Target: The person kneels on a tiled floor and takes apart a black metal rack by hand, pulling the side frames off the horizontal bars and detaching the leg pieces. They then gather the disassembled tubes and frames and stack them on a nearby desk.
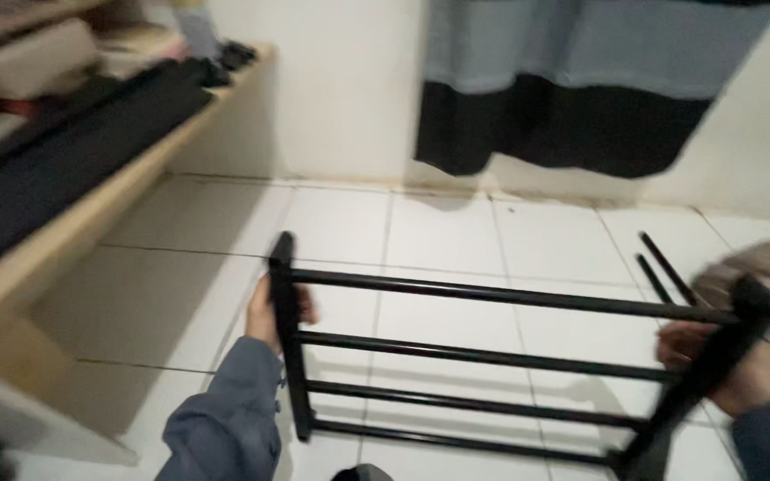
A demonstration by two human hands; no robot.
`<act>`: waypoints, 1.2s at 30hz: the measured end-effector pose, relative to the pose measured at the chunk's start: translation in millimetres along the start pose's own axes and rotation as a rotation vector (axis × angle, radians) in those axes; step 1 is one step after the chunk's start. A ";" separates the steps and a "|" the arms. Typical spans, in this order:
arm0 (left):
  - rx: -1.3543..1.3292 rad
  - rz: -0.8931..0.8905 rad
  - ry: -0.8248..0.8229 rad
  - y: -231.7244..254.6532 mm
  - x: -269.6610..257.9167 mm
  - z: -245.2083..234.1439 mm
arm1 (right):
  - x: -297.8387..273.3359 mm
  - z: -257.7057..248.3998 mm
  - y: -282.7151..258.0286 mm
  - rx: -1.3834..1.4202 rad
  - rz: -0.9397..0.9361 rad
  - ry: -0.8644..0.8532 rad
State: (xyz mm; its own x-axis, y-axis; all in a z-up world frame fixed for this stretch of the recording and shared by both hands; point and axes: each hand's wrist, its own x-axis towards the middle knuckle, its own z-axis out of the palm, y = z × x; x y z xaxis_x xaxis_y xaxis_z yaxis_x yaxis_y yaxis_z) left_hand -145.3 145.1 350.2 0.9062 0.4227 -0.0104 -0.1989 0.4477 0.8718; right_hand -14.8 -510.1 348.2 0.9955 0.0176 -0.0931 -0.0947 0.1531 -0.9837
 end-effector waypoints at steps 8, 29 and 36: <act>0.445 -0.008 -0.409 96.6 -3.8 48.8 | 8.3 -26.9 -41.8 -0.060 -0.086 -0.217; 0.566 0.080 -0.220 115.9 -47.6 28.3 | -87.9 20.0 -119.9 -0.133 -0.220 -0.123; 0.309 0.032 -0.111 78.7 -26.2 11.3 | -76.8 37.7 -87.1 0.035 -0.181 -0.020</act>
State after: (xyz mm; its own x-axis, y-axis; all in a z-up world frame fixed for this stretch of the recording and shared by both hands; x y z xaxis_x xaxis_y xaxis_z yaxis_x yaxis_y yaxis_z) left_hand -180.5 160.3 424.5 0.9400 0.3362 0.0578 -0.1204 0.1686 0.9783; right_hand -83.1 -487.5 446.9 0.9961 0.0067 0.0885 0.0857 0.1896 -0.9781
